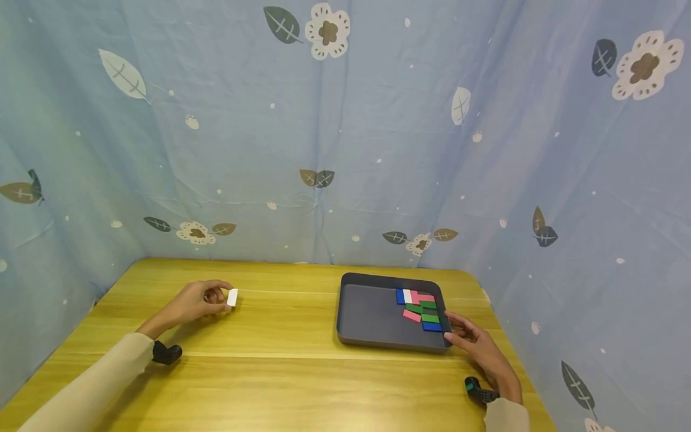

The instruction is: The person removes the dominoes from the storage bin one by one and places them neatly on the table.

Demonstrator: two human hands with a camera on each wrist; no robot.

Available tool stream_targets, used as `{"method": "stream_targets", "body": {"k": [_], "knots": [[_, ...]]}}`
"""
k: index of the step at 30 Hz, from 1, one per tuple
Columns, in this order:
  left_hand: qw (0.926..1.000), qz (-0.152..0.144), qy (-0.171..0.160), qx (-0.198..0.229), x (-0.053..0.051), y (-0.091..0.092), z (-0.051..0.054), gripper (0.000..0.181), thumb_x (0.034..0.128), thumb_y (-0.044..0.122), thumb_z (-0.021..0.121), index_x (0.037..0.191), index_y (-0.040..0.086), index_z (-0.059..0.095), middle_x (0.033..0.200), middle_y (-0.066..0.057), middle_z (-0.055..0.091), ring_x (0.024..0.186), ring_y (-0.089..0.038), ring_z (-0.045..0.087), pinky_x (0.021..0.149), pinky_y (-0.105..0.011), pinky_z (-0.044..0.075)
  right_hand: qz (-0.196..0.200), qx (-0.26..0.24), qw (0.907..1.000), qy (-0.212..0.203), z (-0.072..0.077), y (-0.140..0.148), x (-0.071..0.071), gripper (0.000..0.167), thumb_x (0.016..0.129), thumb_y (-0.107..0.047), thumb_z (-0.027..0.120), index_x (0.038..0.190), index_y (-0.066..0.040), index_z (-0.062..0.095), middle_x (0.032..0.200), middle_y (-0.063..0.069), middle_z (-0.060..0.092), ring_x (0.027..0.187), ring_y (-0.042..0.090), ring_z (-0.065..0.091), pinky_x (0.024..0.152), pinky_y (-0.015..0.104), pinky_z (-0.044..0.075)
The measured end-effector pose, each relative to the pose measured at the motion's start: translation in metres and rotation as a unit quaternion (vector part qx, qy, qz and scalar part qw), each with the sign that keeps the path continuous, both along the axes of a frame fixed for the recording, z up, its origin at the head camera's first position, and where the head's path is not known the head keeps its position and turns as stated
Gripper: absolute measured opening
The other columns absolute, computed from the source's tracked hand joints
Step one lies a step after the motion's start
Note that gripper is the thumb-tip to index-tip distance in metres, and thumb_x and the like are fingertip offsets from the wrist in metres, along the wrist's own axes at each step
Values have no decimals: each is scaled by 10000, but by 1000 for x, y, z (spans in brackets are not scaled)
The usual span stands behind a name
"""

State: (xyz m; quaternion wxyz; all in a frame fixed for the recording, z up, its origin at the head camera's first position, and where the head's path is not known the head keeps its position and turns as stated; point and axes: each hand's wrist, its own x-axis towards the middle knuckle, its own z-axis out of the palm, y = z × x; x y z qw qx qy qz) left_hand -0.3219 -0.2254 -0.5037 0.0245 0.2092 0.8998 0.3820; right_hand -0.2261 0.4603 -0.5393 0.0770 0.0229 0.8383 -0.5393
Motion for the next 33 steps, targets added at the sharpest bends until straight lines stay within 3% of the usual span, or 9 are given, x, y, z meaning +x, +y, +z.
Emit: {"method": "stream_targets", "body": {"k": [18, 33], "knots": [[9996, 177, -130, -193, 0, -33, -6, 441, 899, 134, 816, 1271, -42, 656, 842, -36, 629, 684, -167, 545, 577, -265, 467, -31, -17, 10000, 19, 1, 1, 0, 676, 998, -376, 694, 1592, -231, 406, 1567, 142, 412, 1202, 257, 551, 961, 339, 478], [9989, 227, -323, -262, 1, -41, -8, 427, 916, 185, 805, 1263, -21, 663, 784, -32, 570, 644, -144, 473, 578, -264, 391, -14, -45, 10000, -25, 2, 0, 1, 671, 998, -362, 697, 1589, -215, 414, 1565, 142, 417, 1187, 276, 549, 965, 376, 471]]}}
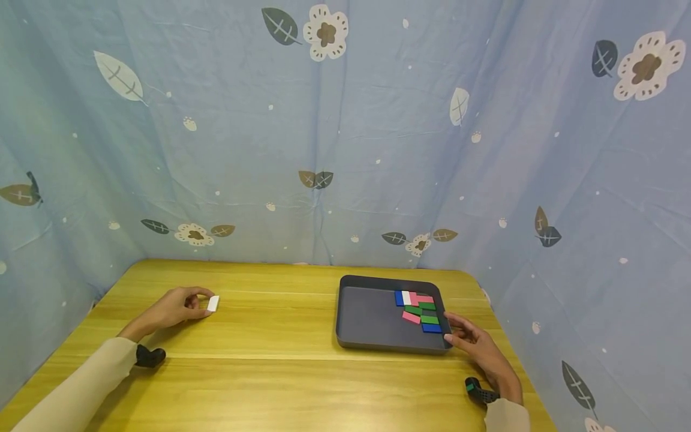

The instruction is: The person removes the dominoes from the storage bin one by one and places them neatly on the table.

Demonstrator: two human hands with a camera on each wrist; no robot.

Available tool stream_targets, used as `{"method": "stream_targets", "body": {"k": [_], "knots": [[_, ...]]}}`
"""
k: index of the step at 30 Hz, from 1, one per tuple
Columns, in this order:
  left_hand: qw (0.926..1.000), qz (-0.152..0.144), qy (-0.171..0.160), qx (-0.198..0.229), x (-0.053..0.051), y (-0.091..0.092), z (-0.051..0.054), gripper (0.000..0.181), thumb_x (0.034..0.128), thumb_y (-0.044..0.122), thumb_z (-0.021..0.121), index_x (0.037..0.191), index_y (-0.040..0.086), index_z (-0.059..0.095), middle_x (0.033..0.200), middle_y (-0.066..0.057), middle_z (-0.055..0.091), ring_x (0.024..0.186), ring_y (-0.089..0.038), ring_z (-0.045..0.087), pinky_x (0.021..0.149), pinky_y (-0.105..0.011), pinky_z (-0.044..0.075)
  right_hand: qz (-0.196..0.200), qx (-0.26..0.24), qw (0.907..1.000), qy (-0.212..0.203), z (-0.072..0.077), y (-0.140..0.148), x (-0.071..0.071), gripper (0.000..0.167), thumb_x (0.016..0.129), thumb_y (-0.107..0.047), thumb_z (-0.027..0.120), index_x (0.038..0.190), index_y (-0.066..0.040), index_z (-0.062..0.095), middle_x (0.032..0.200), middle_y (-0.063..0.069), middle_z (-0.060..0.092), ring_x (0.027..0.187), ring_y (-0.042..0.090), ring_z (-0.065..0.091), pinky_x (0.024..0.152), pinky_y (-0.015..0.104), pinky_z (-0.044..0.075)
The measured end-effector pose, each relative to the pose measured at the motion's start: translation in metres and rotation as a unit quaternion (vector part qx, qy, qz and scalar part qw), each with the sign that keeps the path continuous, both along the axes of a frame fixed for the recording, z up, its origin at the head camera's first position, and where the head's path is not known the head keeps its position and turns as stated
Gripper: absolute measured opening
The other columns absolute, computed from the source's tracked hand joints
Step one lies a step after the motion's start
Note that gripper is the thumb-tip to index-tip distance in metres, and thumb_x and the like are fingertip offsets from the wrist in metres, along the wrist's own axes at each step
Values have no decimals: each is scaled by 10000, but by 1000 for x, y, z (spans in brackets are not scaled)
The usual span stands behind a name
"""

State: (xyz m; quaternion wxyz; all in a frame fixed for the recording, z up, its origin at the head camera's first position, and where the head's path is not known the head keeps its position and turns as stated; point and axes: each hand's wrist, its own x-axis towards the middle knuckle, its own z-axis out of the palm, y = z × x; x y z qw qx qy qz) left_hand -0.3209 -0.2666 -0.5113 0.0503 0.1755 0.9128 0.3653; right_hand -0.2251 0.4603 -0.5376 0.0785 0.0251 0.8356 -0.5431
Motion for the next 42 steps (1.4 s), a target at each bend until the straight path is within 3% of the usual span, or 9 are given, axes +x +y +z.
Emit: {"method": "stream_targets", "body": {"k": [8, 15, 20, 28, 35, 42], "knots": [[9997, -73, -219, 38, -2, -5, -1, 465, 930, 200, 791, 1307, -28, 639, 809, -34, 578, 663, -153, 483, 596, -273, 399, 41, -43, 10000, 0, -1, 1, 0, 658, 1005, -346, 690, 1589, -222, 412, 1566, 137, 416, 1189, 262, 558, 966, 367, 474], [9999, -20, -147, 26, -3, -6, 2, 631, 904, 224, 820, 1409, -40, 549, 797, -39, 578, 654, -153, 493, 600, -277, 422, 111, -73, 9999, 29, -1, 2, -1, 646, 1009, -340, 685, 1587, -229, 418, 1562, 136, 420, 1187, 253, 567, 968, 375, 473], [9998, 39, -66, 173, -6, 2, 8, 600, 920, 173, 800, 1431, -9, 544, 805, -54, 602, 622, -163, 505, 558, -284, 433, 107, -58, 9999, 34, -1, 2, -1, 648, 1011, -340, 682, 1589, -228, 412, 1567, 138, 414, 1194, 246, 563, 973, 375, 469], [9988, -145, 63, 464, -14, 30, 18, 517, 946, 209, 779, 1406, 77, 583, 872, -51, 643, 657, -240, 563, 558, -315, 465, 67, -53, 10000, 9, 0, 1, -1, 664, 1003, -347, 692, 1591, -221, 410, 1575, 139, 405, 1198, 262, 551, 970, 370, 471], [9977, -384, 152, 545, -20, 68, 28, 502, 943, 251, 784, 1392, 112, 605, 905, -32, 649, 746, -235, 573, 622, -320, 470, 17, 9, 10000, -38, -1, 0, -1, 682, 997, -388, 691, 1595, -238, 402, 1577, 132, 408, 1230, 279, 523, 1009, 432, 439], [9930, -877, 233, 755, -26, 109, 32, 506, 946, 263, 782, 1395, 110, 607, 912, -31, 650, 745, -219, 592, 653, -328, 498, -14, 32, 10000, -7, -2, 0, -1, 681, 994, -396, 694, 1593, -247, 407, 1572, 136, 416, 1249, 289, 516, 1040, 471, 420]]}}
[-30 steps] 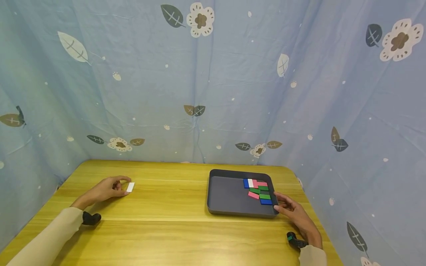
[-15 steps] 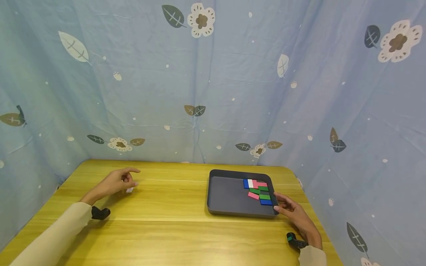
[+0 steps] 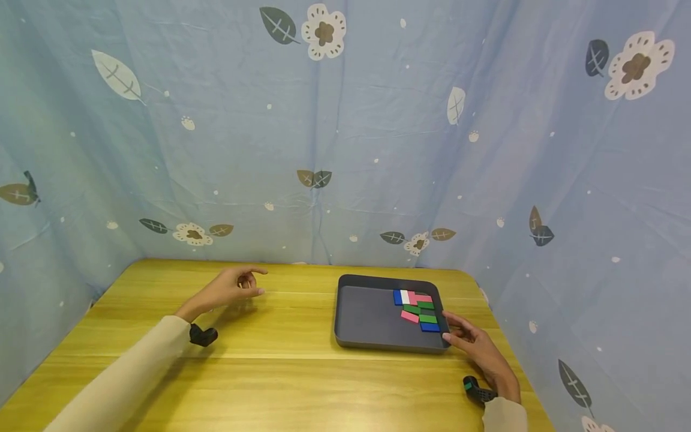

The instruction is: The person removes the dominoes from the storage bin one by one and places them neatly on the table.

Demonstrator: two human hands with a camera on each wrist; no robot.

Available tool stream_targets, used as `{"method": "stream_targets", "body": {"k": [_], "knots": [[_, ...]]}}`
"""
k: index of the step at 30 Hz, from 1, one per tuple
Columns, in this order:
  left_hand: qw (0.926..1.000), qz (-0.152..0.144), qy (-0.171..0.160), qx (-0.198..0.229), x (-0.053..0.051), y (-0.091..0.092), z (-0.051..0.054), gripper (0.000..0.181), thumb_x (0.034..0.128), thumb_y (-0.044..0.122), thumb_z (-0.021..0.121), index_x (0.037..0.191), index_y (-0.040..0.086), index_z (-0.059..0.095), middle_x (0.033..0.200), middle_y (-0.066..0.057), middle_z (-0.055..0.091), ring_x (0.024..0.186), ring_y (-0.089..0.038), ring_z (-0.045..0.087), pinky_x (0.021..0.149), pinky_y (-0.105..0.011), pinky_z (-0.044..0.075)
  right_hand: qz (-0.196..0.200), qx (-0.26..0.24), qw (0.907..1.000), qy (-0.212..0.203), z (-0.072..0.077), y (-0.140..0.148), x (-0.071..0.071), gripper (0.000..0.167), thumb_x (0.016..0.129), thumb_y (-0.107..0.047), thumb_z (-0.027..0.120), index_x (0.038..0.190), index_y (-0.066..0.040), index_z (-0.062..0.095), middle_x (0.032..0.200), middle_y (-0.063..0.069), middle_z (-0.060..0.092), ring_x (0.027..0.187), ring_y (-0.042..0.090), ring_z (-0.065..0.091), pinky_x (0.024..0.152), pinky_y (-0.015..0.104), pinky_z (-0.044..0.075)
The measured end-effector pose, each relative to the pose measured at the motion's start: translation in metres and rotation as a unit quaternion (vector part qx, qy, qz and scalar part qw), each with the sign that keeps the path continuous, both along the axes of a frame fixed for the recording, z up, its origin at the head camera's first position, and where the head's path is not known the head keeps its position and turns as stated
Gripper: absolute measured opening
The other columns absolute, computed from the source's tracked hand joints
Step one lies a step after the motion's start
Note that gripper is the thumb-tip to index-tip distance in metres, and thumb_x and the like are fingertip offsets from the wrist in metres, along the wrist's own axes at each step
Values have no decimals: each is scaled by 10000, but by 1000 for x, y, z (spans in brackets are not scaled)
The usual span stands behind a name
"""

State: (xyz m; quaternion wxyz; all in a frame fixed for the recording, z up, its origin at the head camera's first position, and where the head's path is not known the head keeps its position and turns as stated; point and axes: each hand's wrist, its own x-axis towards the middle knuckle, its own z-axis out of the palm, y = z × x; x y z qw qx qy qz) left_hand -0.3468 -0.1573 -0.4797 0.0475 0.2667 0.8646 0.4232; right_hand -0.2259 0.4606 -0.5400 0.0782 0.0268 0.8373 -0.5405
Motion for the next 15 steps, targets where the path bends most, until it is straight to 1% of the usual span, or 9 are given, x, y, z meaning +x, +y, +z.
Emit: {"method": "stream_targets", "body": {"k": [6, 10, 15], "knots": [[9990, -440, 60, 98, -4, 39, 2, 472, 948, 270, 778, 1372, 128, 627, 911, -21, 651, 772, -223, 608, 688, -343, 511, 63, 11, 10000, 71, 0, 1, 0, 662, 1006, -377, 681, 1594, -253, 404, 1570, 140, 415, 1249, 299, 513, 1032, 468, 421], [9981, -601, 98, 69, -5, 62, 4, 454, 947, 257, 780, 1364, 147, 635, 908, -5, 656, 794, -220, 623, 724, -351, 522, 74, 4, 9999, 99, -1, 2, 0, 648, 1010, -369, 677, 1590, -254, 413, 1568, 139, 420, 1244, 287, 524, 1028, 467, 431], [9972, -715, 207, -69, -8, 88, 5, 452, 940, 244, 788, 1359, 159, 641, 897, 22, 657, 794, -169, 630, 745, -342, 528, 50, -61, 9999, 102, -3, 1, 0, 646, 1005, -355, 687, 1585, -247, 423, 1565, 131, 428, 1236, 277, 538, 1022, 447, 435]]}}
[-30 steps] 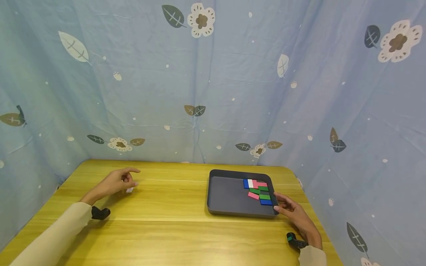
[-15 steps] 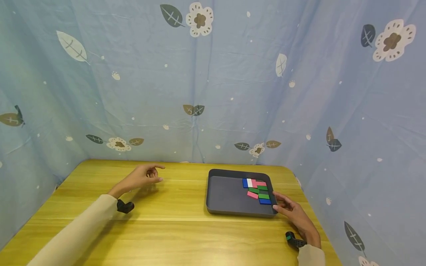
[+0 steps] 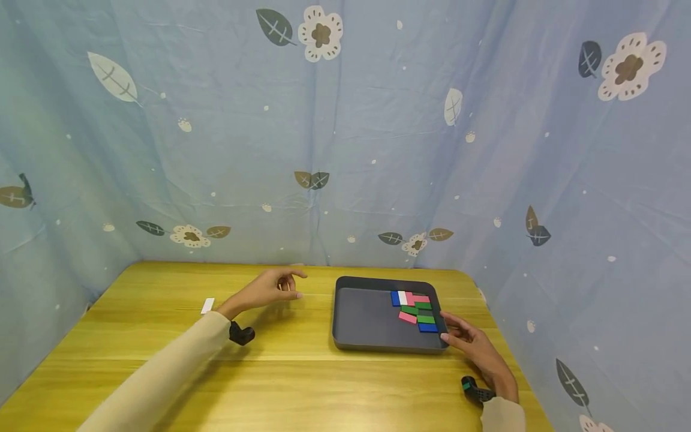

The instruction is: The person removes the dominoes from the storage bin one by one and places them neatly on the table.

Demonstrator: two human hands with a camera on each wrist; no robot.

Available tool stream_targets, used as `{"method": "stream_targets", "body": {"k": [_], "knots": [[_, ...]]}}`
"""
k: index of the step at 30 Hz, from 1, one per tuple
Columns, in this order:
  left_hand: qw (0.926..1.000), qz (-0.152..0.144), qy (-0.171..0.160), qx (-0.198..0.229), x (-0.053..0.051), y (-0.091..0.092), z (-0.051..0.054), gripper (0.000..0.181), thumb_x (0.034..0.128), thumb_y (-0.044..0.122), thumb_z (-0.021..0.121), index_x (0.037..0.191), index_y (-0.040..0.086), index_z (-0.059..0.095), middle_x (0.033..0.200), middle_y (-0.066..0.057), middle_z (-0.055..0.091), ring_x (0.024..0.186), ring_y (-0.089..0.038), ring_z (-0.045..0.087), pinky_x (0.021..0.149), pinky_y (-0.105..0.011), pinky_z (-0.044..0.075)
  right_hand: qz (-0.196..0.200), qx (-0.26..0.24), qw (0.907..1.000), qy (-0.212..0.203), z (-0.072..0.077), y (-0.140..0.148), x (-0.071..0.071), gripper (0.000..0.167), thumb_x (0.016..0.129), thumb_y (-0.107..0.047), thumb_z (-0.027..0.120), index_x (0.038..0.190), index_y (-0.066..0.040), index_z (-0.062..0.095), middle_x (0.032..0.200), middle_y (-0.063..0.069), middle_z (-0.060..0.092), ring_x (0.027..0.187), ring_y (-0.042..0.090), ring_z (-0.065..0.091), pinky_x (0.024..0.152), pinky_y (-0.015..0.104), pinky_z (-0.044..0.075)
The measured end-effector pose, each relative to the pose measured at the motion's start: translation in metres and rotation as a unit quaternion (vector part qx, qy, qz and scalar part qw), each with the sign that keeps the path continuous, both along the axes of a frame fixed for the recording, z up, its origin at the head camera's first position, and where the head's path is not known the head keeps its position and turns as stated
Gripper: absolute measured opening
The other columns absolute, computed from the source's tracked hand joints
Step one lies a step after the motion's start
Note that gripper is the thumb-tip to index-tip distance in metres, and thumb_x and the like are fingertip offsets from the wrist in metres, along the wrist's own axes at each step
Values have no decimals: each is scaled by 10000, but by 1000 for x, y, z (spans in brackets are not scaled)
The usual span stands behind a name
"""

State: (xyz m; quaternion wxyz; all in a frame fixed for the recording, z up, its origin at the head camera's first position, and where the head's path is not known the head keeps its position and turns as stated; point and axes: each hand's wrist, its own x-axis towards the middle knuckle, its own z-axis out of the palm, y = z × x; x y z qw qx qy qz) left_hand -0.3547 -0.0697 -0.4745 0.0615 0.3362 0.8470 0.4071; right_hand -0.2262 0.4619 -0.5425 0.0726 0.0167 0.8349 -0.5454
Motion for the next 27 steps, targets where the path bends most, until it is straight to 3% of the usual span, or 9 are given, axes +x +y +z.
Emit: {"method": "stream_targets", "body": {"k": [9, 18, 27], "knots": [[9991, -348, 177, 143, -4, 46, 5, 467, 934, 269, 792, 1353, 114, 653, 876, 29, 658, 775, -139, 623, 746, -322, 519, -23, 18, 10000, -47, 1, -1, 0, 661, 1003, -373, 687, 1591, -248, 412, 1572, 133, 423, 1238, 252, 542, 1010, 412, 446], [9980, -571, -76, 245, -6, 86, 10, 459, 942, 315, 780, 1351, 158, 645, 908, 5, 680, 785, -139, 647, 754, -311, 535, 6, 3, 10000, -55, 2, -1, 1, 663, 1006, -369, 683, 1595, -251, 403, 1577, 137, 412, 1245, 253, 540, 1029, 435, 448], [9958, -728, -303, 462, -12, 118, 10, 451, 940, 296, 784, 1349, 156, 657, 910, -10, 686, 785, -154, 654, 739, -298, 541, 38, 6, 10000, -27, 3, -1, 1, 665, 1005, -350, 689, 1595, -231, 406, 1561, 157, 422, 1189, 291, 541, 961, 398, 476]]}}
